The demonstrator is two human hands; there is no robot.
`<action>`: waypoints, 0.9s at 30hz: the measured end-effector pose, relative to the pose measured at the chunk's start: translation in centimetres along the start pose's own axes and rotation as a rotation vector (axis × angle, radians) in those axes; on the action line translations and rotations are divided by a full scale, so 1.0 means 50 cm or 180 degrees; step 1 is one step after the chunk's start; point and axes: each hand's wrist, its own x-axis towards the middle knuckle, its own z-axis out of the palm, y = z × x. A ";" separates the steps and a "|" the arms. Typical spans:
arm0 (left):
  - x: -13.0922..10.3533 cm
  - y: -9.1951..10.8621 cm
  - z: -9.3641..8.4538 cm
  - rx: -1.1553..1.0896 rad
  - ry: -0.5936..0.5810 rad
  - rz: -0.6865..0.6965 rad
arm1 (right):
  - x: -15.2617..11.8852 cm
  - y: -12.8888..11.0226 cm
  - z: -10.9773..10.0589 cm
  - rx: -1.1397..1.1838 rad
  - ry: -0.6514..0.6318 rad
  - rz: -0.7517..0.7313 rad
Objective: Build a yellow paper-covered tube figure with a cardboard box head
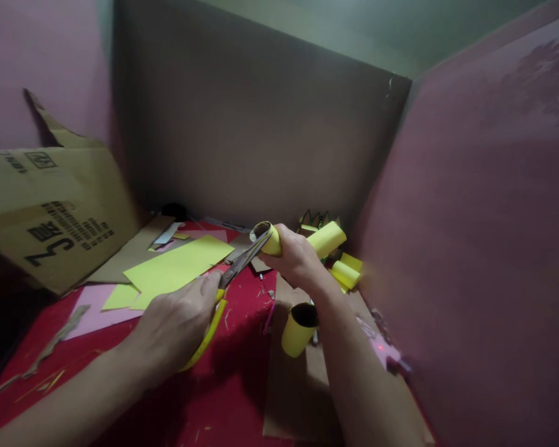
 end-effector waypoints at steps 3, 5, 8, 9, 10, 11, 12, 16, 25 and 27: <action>0.007 0.000 -0.015 -0.0078 0.0044 -0.0006 | 0.001 0.013 -0.008 0.0536 0.0118 0.0025; 0.010 -0.003 -0.021 -0.0122 -0.0011 -0.0096 | 0.001 0.025 -0.018 0.1287 0.0295 0.0113; 0.006 -0.010 -0.012 -0.0149 -0.0093 -0.0248 | -0.003 0.035 -0.039 0.2526 0.0604 0.0414; 0.003 -0.014 -0.004 -0.0155 -0.0090 -0.0283 | -0.007 0.036 -0.047 0.2862 0.0692 0.0506; 0.000 -0.017 0.005 -0.0160 -0.0090 -0.0321 | -0.011 0.036 -0.055 0.3146 0.0763 0.0554; -0.003 -0.021 0.013 -0.0166 -0.0105 -0.0378 | -0.015 0.036 -0.061 0.3387 0.0815 0.0553; -0.005 -0.024 0.020 -0.0180 -0.0148 -0.0451 | -0.019 0.035 -0.067 0.3577 0.0858 0.0525; -0.003 -0.032 0.029 -0.0260 -0.0551 -0.0747 | -0.022 0.042 -0.073 0.3829 0.0995 0.0482; -0.002 -0.038 0.045 -0.0386 -0.0487 -0.0778 | -0.006 0.070 -0.054 0.3714 0.0951 0.0471; -0.007 -0.039 0.052 -0.0434 -0.0473 -0.0797 | -0.005 0.067 -0.051 0.4141 0.1039 0.0494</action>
